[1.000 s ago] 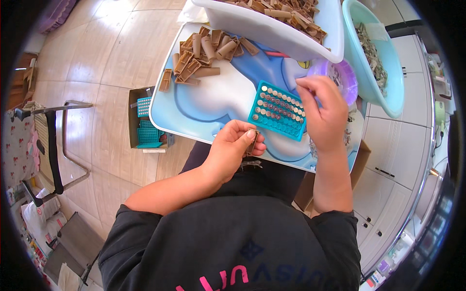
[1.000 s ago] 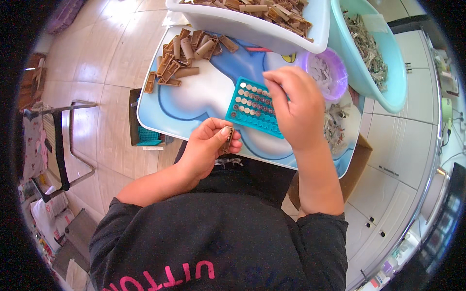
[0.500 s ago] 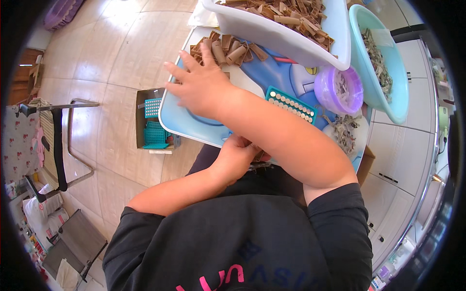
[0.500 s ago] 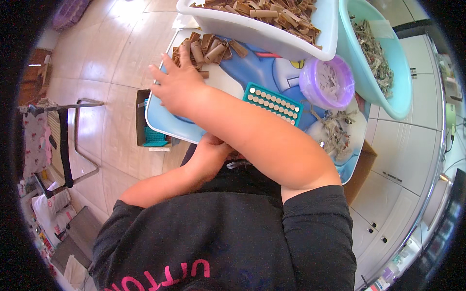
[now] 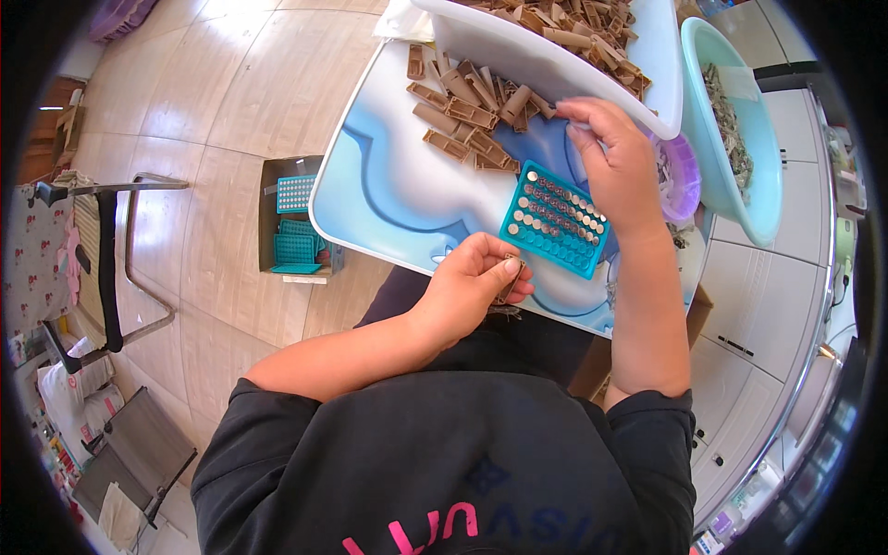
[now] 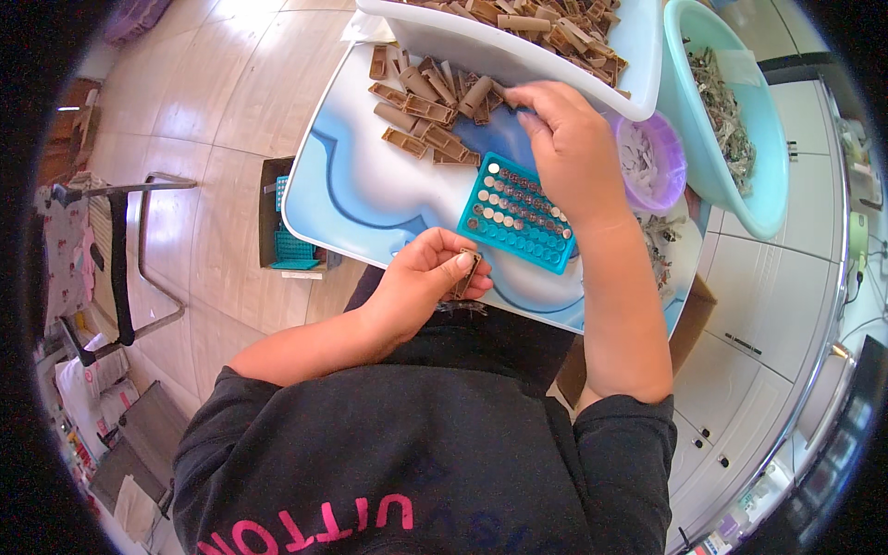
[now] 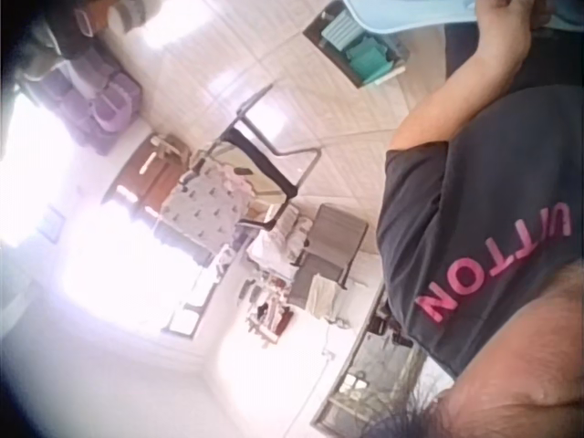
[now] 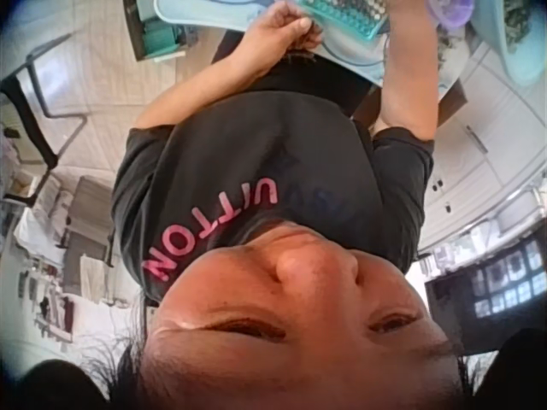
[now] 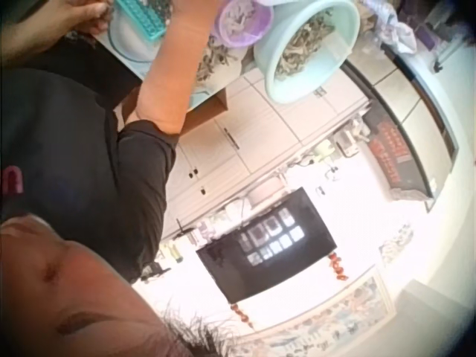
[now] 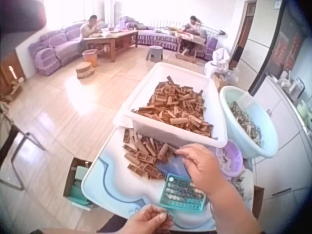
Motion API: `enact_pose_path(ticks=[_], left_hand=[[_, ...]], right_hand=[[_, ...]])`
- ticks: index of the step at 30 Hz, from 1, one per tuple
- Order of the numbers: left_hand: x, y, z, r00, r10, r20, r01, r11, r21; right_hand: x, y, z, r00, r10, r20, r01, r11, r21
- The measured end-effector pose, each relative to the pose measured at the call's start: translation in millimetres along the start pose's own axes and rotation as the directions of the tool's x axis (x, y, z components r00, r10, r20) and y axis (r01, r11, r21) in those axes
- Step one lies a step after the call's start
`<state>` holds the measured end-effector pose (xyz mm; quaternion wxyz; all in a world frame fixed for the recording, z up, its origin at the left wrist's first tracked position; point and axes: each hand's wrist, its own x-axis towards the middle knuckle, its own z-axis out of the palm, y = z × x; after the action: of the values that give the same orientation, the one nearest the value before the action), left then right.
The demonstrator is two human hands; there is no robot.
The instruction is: The person assembles small brown components with silver pieces and string by hand, then places the assembled items into a tray.
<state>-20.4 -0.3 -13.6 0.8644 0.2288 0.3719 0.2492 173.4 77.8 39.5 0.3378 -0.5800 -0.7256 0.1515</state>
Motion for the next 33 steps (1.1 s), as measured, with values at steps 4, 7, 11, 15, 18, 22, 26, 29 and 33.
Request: enact_pose_path(ticks=[4, 7, 11, 15, 18, 22, 26, 29, 33], left_hand=[[1, 0, 1, 1.000, -0.017, -0.007, 0.017, 1.000, -0.001], [1, 0, 0, 1.000, -0.011, -0.004, 0.012, 1.000, 0.002], [0, 1, 1, 1.000, -0.017, -0.025, 0.018, 1.000, 0.012], [-1, 1, 2, 1.000, -0.011, -0.013, 0.011, 1.000, 0.022], [-2, -1, 2, 0.999, 0.008, -0.040, -0.007, 1.000, 0.010], [-1, -1, 1, 0.999, 0.012, -0.033, -0.011, 1.000, 0.017], [-2, -1, -3, 0.998, 0.036, -0.049, -0.037, 0.999, -0.010], [-5, 4, 6, 0.999, 0.010, -0.031, -0.009, 1.000, 0.029], [-5, 3, 14, 0.998, -0.045, 0.038, 0.042, 0.996, 0.073]], right_hand=[[-7, 3, 11, 0.995, 0.093, 0.046, -0.088, 0.990, -0.106], [-5, -5, 25, 0.999, 0.033, 0.035, -0.024, 0.969, -0.244], [12, 4, 44, 0.974, -0.219, -0.053, 0.173, 0.880, -0.442], [21, 13, 50, 0.957, -0.284, 0.062, 0.263, 0.756, -0.599], [19, 14, 44, 0.960, -0.266, 0.092, 0.266, 0.748, -0.608], [-3, -7, 23, 0.979, -0.180, -0.092, 0.133, 0.916, -0.378], [-63, -31, -7, 0.949, 0.268, -0.169, -0.238, 0.955, 0.178], [-123, -27, -27, 0.835, 0.543, -0.093, -0.521, 0.833, 0.185], [-174, -22, -24, 0.752, 0.659, -0.026, -0.659, 0.752, 0.008]])
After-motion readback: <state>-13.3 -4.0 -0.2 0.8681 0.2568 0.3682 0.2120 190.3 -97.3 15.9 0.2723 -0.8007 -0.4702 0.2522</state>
